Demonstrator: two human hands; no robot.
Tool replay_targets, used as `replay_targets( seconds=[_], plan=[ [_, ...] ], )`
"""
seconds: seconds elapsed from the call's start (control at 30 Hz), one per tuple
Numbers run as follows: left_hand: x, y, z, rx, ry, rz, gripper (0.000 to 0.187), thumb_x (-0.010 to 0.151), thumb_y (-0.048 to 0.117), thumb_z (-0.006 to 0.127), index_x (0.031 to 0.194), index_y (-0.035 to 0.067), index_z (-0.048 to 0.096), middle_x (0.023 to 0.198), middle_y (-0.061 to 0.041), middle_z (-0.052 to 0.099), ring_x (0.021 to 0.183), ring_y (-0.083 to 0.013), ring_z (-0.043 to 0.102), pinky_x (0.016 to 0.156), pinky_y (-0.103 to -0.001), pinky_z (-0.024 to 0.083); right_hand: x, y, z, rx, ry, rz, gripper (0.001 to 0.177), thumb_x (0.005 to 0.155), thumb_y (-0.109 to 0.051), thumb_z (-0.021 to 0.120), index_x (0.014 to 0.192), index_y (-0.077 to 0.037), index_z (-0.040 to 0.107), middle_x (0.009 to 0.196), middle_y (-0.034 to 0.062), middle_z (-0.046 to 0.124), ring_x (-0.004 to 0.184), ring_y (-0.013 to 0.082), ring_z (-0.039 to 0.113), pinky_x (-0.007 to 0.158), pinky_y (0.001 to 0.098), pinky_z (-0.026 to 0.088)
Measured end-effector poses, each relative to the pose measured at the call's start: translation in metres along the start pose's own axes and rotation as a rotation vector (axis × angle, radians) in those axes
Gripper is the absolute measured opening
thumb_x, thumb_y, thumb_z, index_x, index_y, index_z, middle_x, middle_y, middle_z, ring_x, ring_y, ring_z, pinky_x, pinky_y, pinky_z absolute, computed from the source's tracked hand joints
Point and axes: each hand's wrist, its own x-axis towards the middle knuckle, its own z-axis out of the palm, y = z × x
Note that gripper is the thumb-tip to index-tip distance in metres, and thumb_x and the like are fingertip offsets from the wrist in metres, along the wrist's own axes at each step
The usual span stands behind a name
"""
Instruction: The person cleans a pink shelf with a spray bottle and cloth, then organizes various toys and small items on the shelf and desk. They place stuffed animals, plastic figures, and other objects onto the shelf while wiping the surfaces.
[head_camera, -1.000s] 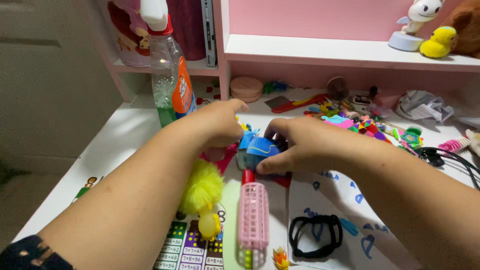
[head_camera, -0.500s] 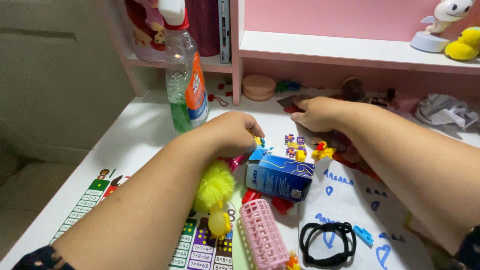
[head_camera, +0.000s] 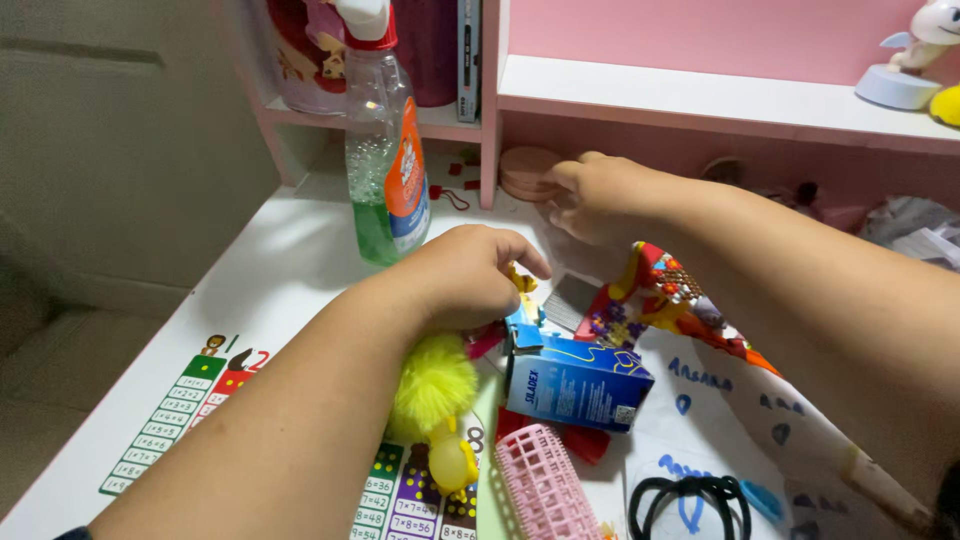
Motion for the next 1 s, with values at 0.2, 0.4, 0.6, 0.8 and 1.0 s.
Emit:
replay_targets(
  seconds=[0.2,0.4,0.6,0.8,1.0],
  plan=[
    [0.023,-0.035,0.003,-0.091,0.224,0.223,0.059,0.071,-0.001,0.062,0.127,0.016,0.069,0.116,-0.009,0.074,0.099,-0.0179,0.072,0.081,-0.031,0.058,0.029,-0.015,0.014,0.078,-0.038,0.025,0.067,0.092,-0.036,0.063,0.151,-0.012,0.041,0.13,0.0246,0.064,0.12,0.0377,0.062,0.101,0.0433,0.049],
    [0.046,-0.064,0.0,0.083,0.447,0.556,0.064,0.072,0.007,0.067,0.136,0.009,0.062,0.153,-0.014,0.05,0.135,-0.0278,0.055,0.1,-0.035,0.05,-0.008,-0.027,0.002,0.057,-0.132,-0.063,0.054,0.09,-0.035,0.063,0.141,-0.016,0.057,0.122,0.0164,0.073,0.113,0.032,0.068,0.098,0.0405,0.053],
    [0.039,-0.052,0.007,0.016,0.286,0.524,0.067,0.072,0.021,0.07,0.137,0.009,0.059,0.147,-0.015,0.05,0.128,-0.025,0.061,0.103,-0.033,0.051,-0.022,-0.008,-0.008,0.422,-0.135,-0.135,0.043,0.088,-0.032,0.063,0.126,-0.018,0.077,0.114,0.0102,0.084,0.104,0.0261,0.074,0.095,0.0368,0.058],
    [0.031,-0.05,0.008,0.292,0.406,0.573,0.05,0.077,0.033,0.07,0.12,0.007,0.072,0.132,-0.015,0.067,0.121,-0.0314,0.063,0.104,-0.037,0.048,0.039,0.049,0.018,0.116,0.097,0.106,0.05,0.095,-0.022,0.057,0.145,-0.019,0.06,0.134,0.0203,0.064,0.122,0.0388,0.062,0.104,0.044,0.048],
    [0.016,-0.026,0.006,0.377,0.44,0.237,0.045,0.072,0.038,0.067,0.112,0.02,0.076,0.125,-0.01,0.066,0.114,-0.0322,0.063,0.1,-0.042,0.05,0.069,0.068,0.047,-0.044,0.137,0.0,0.055,0.091,-0.026,0.058,0.145,-0.019,0.055,0.148,0.0188,0.05,0.133,0.0423,0.047,0.106,0.0495,0.038]
  ],
)
